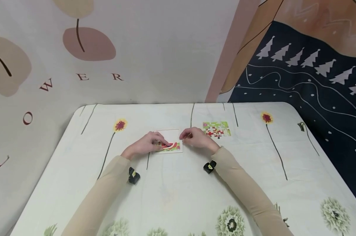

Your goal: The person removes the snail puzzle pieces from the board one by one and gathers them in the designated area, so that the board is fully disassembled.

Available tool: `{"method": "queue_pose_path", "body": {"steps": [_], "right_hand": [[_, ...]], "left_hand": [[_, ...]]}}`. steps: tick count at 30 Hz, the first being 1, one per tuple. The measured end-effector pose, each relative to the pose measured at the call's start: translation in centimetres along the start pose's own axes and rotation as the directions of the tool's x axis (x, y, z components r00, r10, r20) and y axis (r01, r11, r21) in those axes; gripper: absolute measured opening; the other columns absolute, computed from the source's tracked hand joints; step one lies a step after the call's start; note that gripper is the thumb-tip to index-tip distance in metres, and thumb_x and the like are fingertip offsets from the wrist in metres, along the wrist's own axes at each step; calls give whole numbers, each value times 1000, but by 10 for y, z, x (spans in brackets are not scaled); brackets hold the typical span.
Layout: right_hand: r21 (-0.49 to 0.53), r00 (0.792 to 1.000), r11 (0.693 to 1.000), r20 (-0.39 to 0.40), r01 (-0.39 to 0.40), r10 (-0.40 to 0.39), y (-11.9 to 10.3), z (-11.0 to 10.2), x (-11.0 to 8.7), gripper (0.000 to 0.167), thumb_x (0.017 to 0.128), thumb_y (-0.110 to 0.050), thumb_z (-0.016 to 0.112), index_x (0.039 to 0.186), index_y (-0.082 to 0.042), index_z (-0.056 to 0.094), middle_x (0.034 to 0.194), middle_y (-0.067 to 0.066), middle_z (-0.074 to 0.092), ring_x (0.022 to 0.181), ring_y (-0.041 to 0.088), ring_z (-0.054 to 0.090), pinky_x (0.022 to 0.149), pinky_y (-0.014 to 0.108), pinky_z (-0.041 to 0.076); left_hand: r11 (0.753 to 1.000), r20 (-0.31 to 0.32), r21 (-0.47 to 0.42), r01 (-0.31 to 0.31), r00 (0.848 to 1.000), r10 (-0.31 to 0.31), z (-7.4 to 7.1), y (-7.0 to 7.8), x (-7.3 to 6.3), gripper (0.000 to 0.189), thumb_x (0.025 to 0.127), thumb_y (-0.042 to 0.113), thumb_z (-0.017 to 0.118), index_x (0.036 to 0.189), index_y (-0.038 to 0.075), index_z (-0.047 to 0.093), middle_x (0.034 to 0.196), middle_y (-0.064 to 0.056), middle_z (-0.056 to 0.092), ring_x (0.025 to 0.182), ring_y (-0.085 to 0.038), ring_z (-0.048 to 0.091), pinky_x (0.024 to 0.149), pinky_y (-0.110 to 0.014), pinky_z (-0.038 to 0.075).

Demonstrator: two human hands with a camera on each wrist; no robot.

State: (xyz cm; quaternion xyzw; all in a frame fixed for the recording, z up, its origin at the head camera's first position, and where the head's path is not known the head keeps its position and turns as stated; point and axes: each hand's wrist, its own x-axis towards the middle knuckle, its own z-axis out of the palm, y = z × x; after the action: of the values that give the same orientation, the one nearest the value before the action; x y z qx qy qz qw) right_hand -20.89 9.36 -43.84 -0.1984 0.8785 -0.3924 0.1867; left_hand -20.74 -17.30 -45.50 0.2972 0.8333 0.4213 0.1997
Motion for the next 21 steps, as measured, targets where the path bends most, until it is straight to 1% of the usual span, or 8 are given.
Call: {"method": "queue_pose_path", "body": {"steps": [3, 7, 11, 15, 18, 21], "right_hand": [[-21, 1000, 1000, 14, 9, -8, -2, 2, 1, 19, 94, -1, 67, 112, -1, 74, 110, 11, 72, 96, 21, 62, 88, 34, 48], [-42, 1000, 999, 29, 8, -6, -5, 4, 2, 21, 95, -2, 68, 114, -1, 74, 111, 11, 72, 94, 20, 61, 85, 33, 48], [-42, 999, 999, 47, -2, 4, -6, 5, 1, 23, 95, -2, 68, 117, -1, 75, 115, 11, 72, 93, 19, 60, 83, 31, 47], [-31, 997, 999, 76, 5, -3, -7, 5, 0, 25, 95, -3, 68, 119, -2, 75, 121, 12, 71, 97, 20, 59, 84, 32, 46], [-31, 996, 999, 85, 14, -11, -7, 5, 0, 25, 95, -3, 68, 118, -2, 75, 121, 12, 71, 99, 21, 58, 87, 33, 46], [-42, 996, 999, 81, 35, -31, -8, 5, 1, 23, 94, -3, 69, 116, -1, 76, 117, 11, 72, 99, 20, 58, 88, 34, 46]], "left_hand": [[1000, 9, -6, 9, 1000, -9, 0, 0, 0, 24, 91, -1, 72, 115, 0, 77, 114, -12, 68, 109, -25, 53, 93, -41, 35], [1000, 16, -9, 8, 1000, -8, -1, 0, -1, 25, 92, 0, 72, 116, 0, 77, 116, -12, 68, 113, -27, 54, 98, -43, 35], [1000, 23, -12, 10, 1000, -10, -1, -1, -1, 25, 92, 1, 72, 117, 0, 77, 116, -13, 68, 114, -28, 54, 99, -44, 35], [1000, 22, -22, 17, 1000, -16, -1, 0, -1, 25, 92, 1, 73, 117, 0, 77, 116, -13, 68, 114, -27, 54, 99, -43, 35], [1000, 23, -26, 9, 1000, -8, -2, 0, -1, 26, 91, 0, 73, 117, -1, 76, 116, -13, 68, 113, -27, 53, 98, -43, 35], [1000, 26, -23, 0, 1000, 0, -1, 0, 0, 26, 91, -1, 73, 117, -1, 76, 115, -14, 68, 112, -27, 53, 97, -43, 35]]}}
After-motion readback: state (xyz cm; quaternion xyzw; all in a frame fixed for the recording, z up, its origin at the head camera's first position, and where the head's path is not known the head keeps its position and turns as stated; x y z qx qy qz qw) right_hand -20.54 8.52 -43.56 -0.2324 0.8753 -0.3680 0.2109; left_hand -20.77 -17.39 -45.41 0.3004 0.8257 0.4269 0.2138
